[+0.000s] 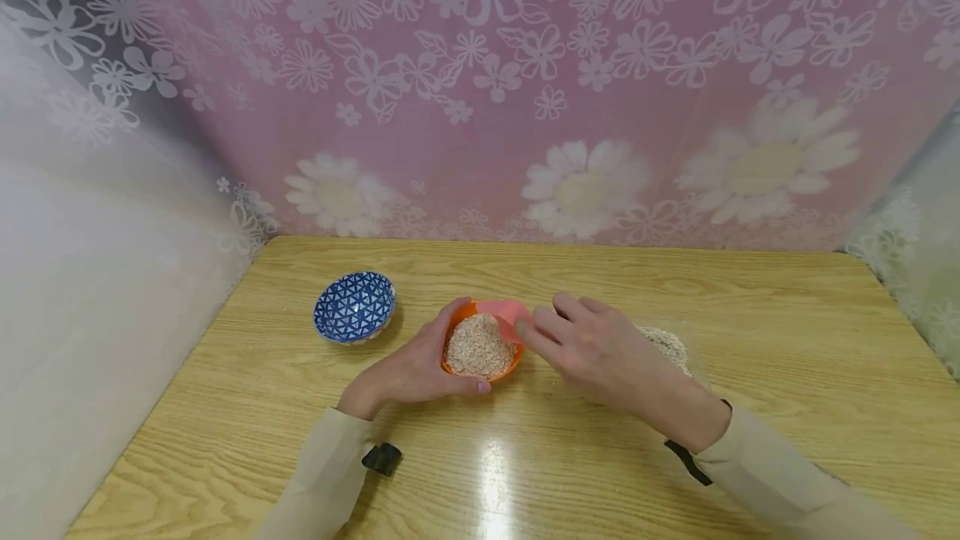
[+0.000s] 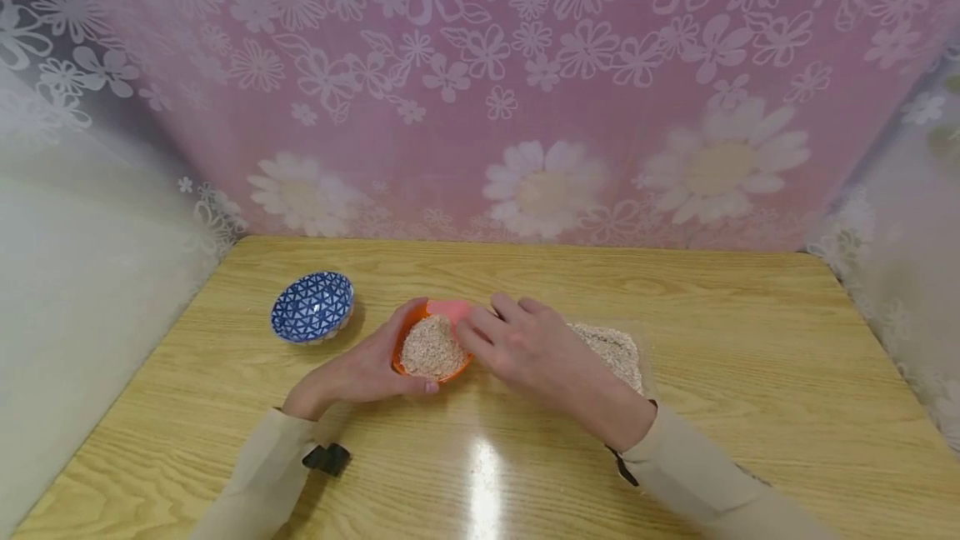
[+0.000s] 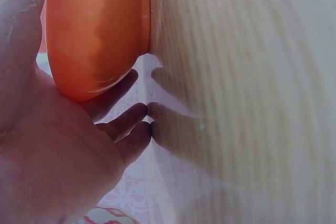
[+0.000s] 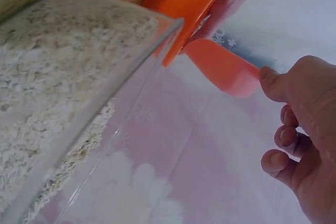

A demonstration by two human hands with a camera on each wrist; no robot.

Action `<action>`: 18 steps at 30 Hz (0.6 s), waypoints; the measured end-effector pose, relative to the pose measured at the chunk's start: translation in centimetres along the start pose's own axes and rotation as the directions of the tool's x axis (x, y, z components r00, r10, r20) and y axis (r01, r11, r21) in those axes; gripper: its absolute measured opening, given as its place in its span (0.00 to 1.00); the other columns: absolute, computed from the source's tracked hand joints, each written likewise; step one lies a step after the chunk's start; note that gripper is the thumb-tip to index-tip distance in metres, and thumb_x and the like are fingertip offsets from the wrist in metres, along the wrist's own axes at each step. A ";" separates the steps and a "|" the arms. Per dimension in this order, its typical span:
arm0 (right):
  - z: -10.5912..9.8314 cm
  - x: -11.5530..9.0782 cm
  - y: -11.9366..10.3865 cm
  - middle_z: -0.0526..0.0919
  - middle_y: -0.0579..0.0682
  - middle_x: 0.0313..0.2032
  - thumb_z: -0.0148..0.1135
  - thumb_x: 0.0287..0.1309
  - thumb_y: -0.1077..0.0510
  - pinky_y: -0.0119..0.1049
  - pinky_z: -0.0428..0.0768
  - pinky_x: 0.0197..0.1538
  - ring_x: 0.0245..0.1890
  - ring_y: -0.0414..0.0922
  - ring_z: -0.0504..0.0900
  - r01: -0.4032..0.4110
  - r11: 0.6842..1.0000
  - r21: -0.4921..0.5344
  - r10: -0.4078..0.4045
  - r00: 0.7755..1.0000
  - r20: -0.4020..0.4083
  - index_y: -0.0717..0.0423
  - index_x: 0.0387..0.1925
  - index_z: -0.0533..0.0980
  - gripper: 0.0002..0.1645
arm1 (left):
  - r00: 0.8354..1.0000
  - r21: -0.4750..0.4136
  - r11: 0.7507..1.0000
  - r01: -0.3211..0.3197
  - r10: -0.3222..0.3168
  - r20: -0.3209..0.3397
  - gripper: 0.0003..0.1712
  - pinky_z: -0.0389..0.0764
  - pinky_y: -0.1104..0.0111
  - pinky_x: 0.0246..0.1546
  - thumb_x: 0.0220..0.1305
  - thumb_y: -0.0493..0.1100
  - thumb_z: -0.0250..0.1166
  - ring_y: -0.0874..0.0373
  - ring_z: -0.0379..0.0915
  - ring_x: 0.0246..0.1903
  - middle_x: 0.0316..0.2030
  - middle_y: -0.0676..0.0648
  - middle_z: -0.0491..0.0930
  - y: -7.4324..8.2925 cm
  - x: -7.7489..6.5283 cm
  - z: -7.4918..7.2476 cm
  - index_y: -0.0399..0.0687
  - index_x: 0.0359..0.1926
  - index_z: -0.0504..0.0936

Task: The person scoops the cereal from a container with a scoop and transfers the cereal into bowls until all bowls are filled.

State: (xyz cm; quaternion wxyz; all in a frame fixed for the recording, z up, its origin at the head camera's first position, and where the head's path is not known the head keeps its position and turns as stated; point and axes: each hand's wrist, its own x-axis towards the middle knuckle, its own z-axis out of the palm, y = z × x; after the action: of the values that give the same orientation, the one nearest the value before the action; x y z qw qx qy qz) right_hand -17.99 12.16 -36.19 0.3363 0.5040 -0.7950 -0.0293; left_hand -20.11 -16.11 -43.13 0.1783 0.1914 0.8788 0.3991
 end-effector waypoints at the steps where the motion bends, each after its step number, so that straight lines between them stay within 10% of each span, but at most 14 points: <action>1: 0.0 -0.1 0.1 0.79 0.47 0.33 0.72 0.54 0.69 0.31 0.75 0.26 0.29 0.45 0.71 0.008 1.000 -0.003 -0.008 1.000 0.008 0.57 0.49 0.79 0.20 | 1.000 -0.001 1.000 0.000 0.000 0.001 0.71 0.64 0.47 0.75 0.50 0.66 0.78 0.51 0.60 0.72 0.78 0.52 0.55 0.0 0.0 0.0 0.58 0.83 0.41; 8: 0.3 -1.0 0.4 0.81 0.47 0.37 0.72 0.54 0.70 0.34 0.80 0.31 0.32 0.47 0.73 0.007 0.999 0.032 -0.008 0.999 0.035 0.58 0.53 0.79 0.24 | 1.000 0.010 1.000 0.001 -0.001 0.020 0.71 0.63 0.47 0.75 0.51 0.66 0.77 0.51 0.59 0.74 0.79 0.52 0.52 0.4 0.0 -0.2 0.57 0.83 0.40; 11: 0.5 -1.2 0.5 0.79 0.47 0.34 0.53 0.73 0.69 0.33 0.78 0.30 0.31 0.46 0.72 0.017 0.999 0.029 -0.017 1.000 0.003 0.58 0.53 0.79 0.14 | 1.000 0.015 1.000 -0.005 0.004 0.024 0.72 0.62 0.46 0.75 0.52 0.65 0.77 0.50 0.58 0.74 0.80 0.51 0.51 0.5 0.0 -0.2 0.56 0.83 0.39; 15: 0.8 -1.4 0.6 0.77 0.47 0.32 0.27 0.81 0.65 0.32 0.76 0.29 0.29 0.45 0.70 0.010 0.999 0.045 -0.007 0.998 -0.055 0.58 0.53 0.80 0.29 | 1.000 0.029 0.999 -0.020 0.020 0.014 0.73 0.63 0.45 0.75 0.50 0.64 0.79 0.48 0.59 0.73 0.79 0.47 0.52 0.7 -0.1 -0.2 0.53 0.83 0.39; 18: 1.2 -1.6 0.6 0.74 0.47 0.29 0.38 0.80 0.63 0.30 0.73 0.27 0.27 0.43 0.70 -0.059 0.991 0.120 0.072 0.993 -0.098 0.57 0.53 0.81 0.23 | 0.999 0.051 0.998 -0.039 0.039 0.001 0.74 0.65 0.45 0.74 0.49 0.64 0.79 0.47 0.60 0.72 0.78 0.45 0.54 0.8 -0.1 -0.1 0.52 0.83 0.40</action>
State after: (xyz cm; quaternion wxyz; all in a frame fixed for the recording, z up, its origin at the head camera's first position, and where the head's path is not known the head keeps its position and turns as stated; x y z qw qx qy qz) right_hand -18.69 13.45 -37.71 0.3472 0.4973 -0.7932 0.0543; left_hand -19.92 -15.77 -42.46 0.1655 0.2128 0.8849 0.3798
